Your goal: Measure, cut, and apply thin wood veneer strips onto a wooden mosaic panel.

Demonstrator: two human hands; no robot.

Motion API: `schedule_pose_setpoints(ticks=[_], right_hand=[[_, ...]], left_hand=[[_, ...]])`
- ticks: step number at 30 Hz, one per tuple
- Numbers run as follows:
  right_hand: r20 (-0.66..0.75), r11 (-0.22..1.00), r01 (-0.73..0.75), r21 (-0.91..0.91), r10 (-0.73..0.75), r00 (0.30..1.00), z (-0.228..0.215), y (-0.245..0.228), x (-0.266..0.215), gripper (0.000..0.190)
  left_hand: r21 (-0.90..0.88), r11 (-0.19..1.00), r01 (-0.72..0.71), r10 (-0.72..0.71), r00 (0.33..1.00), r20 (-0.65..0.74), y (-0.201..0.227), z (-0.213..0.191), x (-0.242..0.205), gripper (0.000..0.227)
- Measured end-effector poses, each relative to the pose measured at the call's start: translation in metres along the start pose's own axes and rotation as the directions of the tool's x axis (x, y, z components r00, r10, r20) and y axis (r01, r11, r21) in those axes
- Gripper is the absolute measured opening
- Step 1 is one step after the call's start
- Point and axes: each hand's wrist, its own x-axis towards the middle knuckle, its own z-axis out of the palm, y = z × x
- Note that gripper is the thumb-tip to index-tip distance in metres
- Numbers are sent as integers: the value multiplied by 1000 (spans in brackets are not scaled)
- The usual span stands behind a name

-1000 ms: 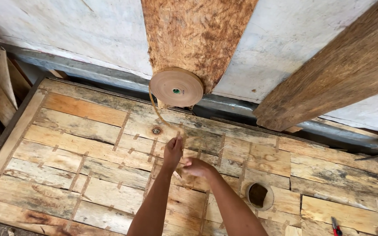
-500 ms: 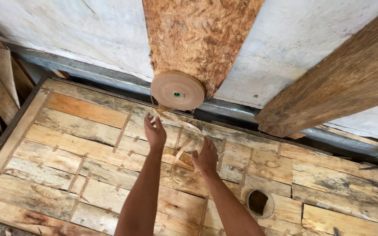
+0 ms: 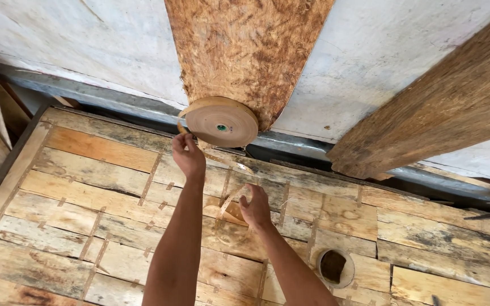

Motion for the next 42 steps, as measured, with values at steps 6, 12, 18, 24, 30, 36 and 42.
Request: schedule_pose_setpoints(ticks=[6,12,18,24,30,36,42], right_hand=[[-149,895,250,369,-209,967,-3,-12,12,44],[-90,735,167,657,-144,986,1,-14,24,43],[163,856,-227,465,169,972,10,27,16,44],[-37,928,-351,123,357,933,-9,19,-4,62],[-473,991,122,-57,-134,871,6,37,13,59],[-287,908,399,-126,-418,862,15,7,41,43],[-182,881,472,-28,-469,865,4,-54,56,61]], left_hand=[[-228,902,-367,415,880,229,-29,-9,-73,14],[97,982,-164,75,799,596,-47,-41,-164,5],[-33,997,71,-45,864,502,-59,-38,-159,32],[43,988,148,-153,976,155,-72,-14,-78,41],[-83,970,229,-191,926,326,-61,4,-28,56],[94,942,323,-337,908,250,-34,8,-36,23],[-51,918,394,-356,874,330,-8,7,-48,18]])
